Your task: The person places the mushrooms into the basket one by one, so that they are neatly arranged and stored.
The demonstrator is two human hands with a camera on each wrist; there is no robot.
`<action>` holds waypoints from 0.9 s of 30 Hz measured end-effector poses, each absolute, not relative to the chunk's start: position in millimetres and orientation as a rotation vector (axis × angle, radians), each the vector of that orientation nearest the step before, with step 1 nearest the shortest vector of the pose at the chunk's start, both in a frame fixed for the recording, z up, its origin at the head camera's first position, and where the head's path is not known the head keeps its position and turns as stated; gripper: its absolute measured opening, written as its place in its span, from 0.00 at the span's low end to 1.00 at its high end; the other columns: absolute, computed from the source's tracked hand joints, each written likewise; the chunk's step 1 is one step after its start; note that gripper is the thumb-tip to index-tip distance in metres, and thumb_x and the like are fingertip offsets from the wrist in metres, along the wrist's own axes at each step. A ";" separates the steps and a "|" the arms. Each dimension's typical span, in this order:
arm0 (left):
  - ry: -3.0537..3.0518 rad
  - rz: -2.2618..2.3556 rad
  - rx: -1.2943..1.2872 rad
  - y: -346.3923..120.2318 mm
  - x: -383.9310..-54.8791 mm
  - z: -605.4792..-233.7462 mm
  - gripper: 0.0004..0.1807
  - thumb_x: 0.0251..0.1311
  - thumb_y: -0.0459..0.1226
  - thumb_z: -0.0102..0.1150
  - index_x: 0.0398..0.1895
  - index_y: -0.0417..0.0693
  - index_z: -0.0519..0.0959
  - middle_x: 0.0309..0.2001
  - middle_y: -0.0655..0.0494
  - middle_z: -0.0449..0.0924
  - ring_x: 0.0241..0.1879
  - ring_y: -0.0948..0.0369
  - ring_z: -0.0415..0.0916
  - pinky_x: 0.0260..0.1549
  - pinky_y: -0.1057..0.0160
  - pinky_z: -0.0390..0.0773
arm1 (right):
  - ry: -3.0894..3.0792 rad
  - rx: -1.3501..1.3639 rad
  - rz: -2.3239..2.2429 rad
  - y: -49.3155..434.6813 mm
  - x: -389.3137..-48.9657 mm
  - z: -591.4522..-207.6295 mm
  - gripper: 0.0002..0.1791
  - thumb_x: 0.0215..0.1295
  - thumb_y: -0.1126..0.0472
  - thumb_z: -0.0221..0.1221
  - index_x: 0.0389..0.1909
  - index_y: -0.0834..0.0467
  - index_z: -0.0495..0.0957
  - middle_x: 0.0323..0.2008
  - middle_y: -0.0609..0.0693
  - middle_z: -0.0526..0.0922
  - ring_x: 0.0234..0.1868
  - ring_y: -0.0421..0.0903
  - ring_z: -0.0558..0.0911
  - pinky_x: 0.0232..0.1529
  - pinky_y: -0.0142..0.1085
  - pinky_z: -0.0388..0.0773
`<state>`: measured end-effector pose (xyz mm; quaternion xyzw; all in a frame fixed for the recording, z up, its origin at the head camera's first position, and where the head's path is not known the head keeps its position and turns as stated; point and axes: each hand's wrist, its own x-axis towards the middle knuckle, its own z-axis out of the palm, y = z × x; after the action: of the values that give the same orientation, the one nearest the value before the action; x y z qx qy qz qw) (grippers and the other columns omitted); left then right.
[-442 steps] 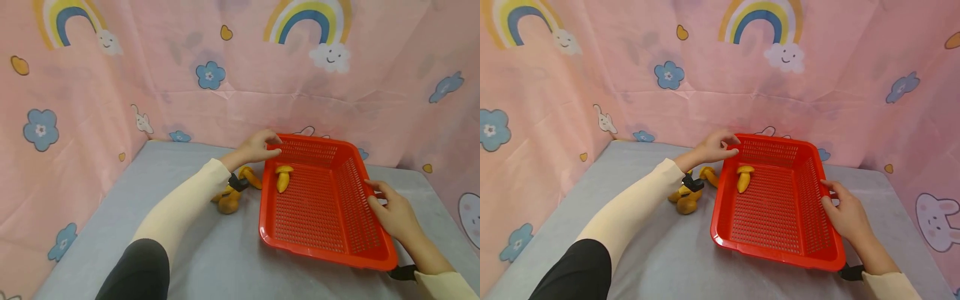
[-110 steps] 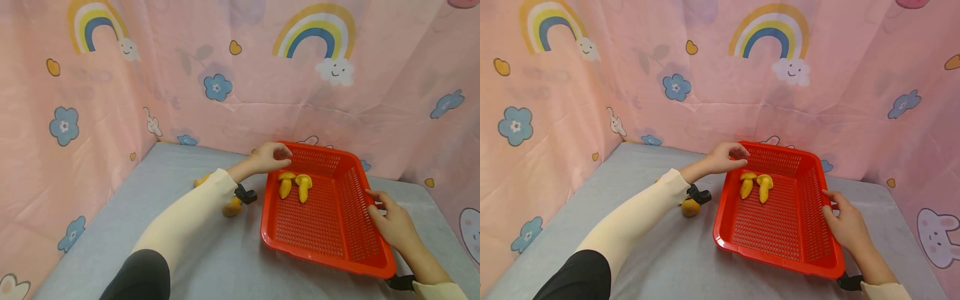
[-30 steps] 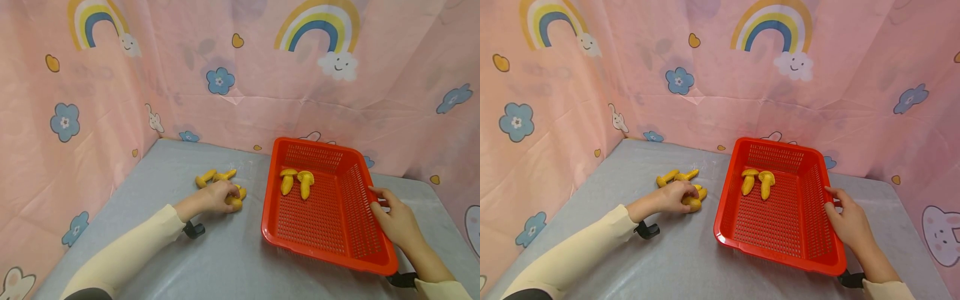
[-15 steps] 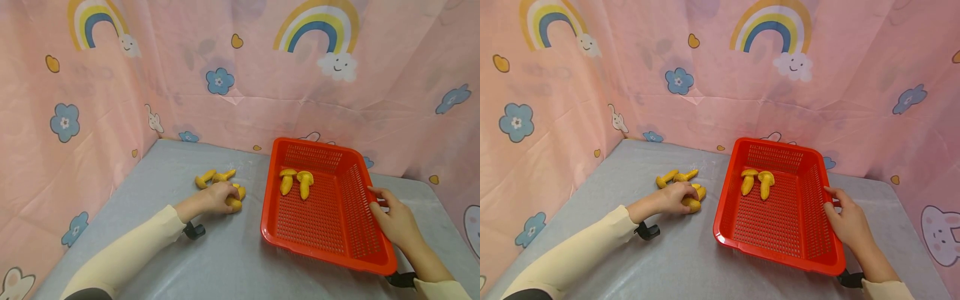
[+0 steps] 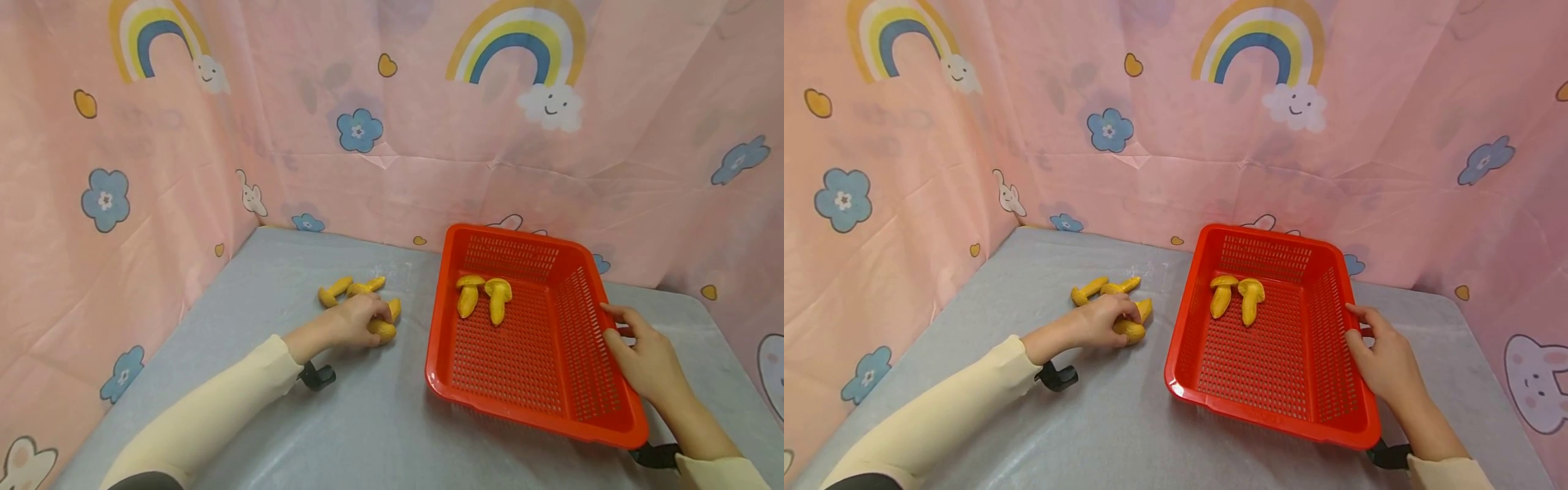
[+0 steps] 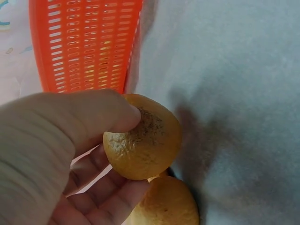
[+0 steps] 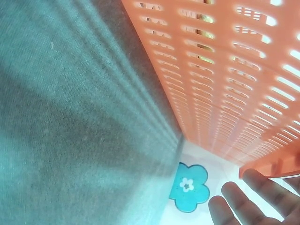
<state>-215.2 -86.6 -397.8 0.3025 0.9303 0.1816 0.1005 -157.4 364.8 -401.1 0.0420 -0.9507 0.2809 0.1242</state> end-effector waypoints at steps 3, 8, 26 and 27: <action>2.752 0.559 0.894 -86.5 -215.6 -396.6 0.15 0.49 0.33 0.68 0.42 0.47 0.81 0.41 0.58 0.77 0.36 0.63 0.70 0.38 0.67 0.73 | -2.780 0.110 0.819 364.9 -157.9 -401.3 0.24 0.70 0.60 0.45 0.64 0.65 0.66 0.52 0.74 0.75 0.44 0.68 0.77 0.23 0.27 0.71; 2.767 0.580 0.915 -87.0 -216.4 -393.6 0.14 0.50 0.32 0.67 0.42 0.47 0.80 0.41 0.58 0.79 0.36 0.63 0.70 0.38 0.67 0.73 | -2.784 0.099 0.804 364.7 -158.0 -401.3 0.24 0.70 0.60 0.46 0.64 0.65 0.67 0.52 0.74 0.75 0.44 0.67 0.77 0.23 0.28 0.71; 2.801 0.675 0.983 -90.5 -215.1 -379.3 0.12 0.49 0.32 0.66 0.39 0.46 0.80 0.36 0.58 0.80 0.31 0.63 0.70 0.31 0.69 0.71 | -2.781 0.120 0.794 364.7 -158.1 -401.1 0.24 0.70 0.60 0.45 0.63 0.65 0.66 0.52 0.74 0.75 0.44 0.68 0.78 0.26 0.44 0.80; 2.802 0.687 0.980 -90.7 -214.8 -378.7 0.12 0.49 0.32 0.66 0.39 0.46 0.80 0.36 0.58 0.80 0.32 0.63 0.70 0.31 0.70 0.72 | -2.780 0.119 0.792 364.7 -158.1 -401.2 0.24 0.70 0.59 0.45 0.63 0.65 0.67 0.51 0.74 0.75 0.44 0.68 0.78 0.25 0.41 0.79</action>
<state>-214.8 -90.7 -378.7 0.3213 0.9186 0.2251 0.0472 -158.1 364.7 -401.2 0.0408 -0.9535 0.2717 0.1240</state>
